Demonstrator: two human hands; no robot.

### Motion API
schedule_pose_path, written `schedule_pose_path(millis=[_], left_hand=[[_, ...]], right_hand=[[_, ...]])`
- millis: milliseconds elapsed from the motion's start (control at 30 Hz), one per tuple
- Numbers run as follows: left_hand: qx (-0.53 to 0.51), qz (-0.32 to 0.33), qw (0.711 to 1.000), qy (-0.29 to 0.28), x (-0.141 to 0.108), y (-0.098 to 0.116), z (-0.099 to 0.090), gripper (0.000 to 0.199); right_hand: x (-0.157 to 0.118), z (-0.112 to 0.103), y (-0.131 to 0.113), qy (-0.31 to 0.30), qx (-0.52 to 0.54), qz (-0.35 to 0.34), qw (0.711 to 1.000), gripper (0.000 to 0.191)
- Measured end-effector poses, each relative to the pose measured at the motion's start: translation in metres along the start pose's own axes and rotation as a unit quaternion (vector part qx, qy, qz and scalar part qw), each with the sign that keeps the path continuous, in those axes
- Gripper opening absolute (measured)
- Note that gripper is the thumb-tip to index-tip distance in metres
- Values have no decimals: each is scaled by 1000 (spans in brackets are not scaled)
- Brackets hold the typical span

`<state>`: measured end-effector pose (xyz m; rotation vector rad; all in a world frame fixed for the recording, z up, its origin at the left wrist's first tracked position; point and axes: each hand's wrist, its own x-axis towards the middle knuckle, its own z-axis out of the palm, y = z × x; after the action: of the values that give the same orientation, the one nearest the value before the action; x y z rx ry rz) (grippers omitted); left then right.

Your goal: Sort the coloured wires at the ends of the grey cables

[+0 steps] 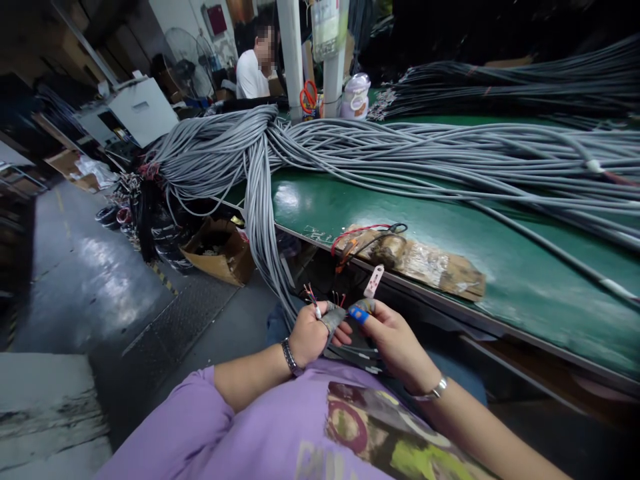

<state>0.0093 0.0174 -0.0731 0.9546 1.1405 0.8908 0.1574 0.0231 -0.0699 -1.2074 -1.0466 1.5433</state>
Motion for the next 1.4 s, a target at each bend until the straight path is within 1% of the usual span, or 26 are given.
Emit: schedule_pose_path(millis=[133, 267, 367, 467, 533, 700, 833, 900, 967, 1067, 1133, 1200, 1267, 1333, 1367, 1400], left_hand=[[-4, 8, 1000, 9, 2, -1, 1, 39], [17, 17, 1000, 4, 0, 4, 0, 37], [38, 11, 999, -19, -2, 8, -1, 34], [56, 7, 997, -51, -2, 10, 0, 34], [62, 4, 996, -56, -1, 12, 0, 36], [53, -5, 998, -39, 1, 18, 2, 38], [53, -1, 998, -32, 3, 21, 1, 37], [59, 5, 998, -36, 3, 23, -1, 38], [59, 5, 997, -45, 2, 27, -4, 38], [46, -9, 997, -61, 2, 36, -10, 39], [38, -23, 996, -78, 3, 43, -13, 40], [28, -38, 994, -101, 4, 49, -14, 42], [13, -54, 990, -128, 5, 52, -11, 42], [1, -65, 986, -155, 7, 54, -8, 41], [-4, -67, 984, -165, 8, 54, -5, 40], [-7, -66, 983, -174, 9, 55, -3, 40]], right_hand=[[0, -2, 1, 2, -15, -23, 1000, 35], [0, -4, -7, -11, -29, -27, 999, 39], [1, -4, -14, -45, -28, -27, 998, 42], [4, -5, -16, -67, -32, -38, 996, 36], [5, -6, -13, -56, -39, -48, 996, 35], [4, -7, -10, 8, -41, -45, 998, 37], [3, -4, -12, 20, -9, -24, 999, 34], [3, -6, -11, 8, 15, -10, 1000, 33], [4, -10, -7, -8, 66, 6, 998, 33], [8, -22, -2, -27, 169, 43, 984, 38], [13, -29, -1, -40, 215, 75, 973, 43], [19, -33, -6, -69, 237, 106, 963, 46], [23, -33, -13, -114, 247, 124, 954, 44], [27, -30, -20, -146, 243, 115, 952, 44], [27, -28, -22, -147, 230, 97, 957, 43], [28, -25, -24, -131, 212, 72, 966, 41]])
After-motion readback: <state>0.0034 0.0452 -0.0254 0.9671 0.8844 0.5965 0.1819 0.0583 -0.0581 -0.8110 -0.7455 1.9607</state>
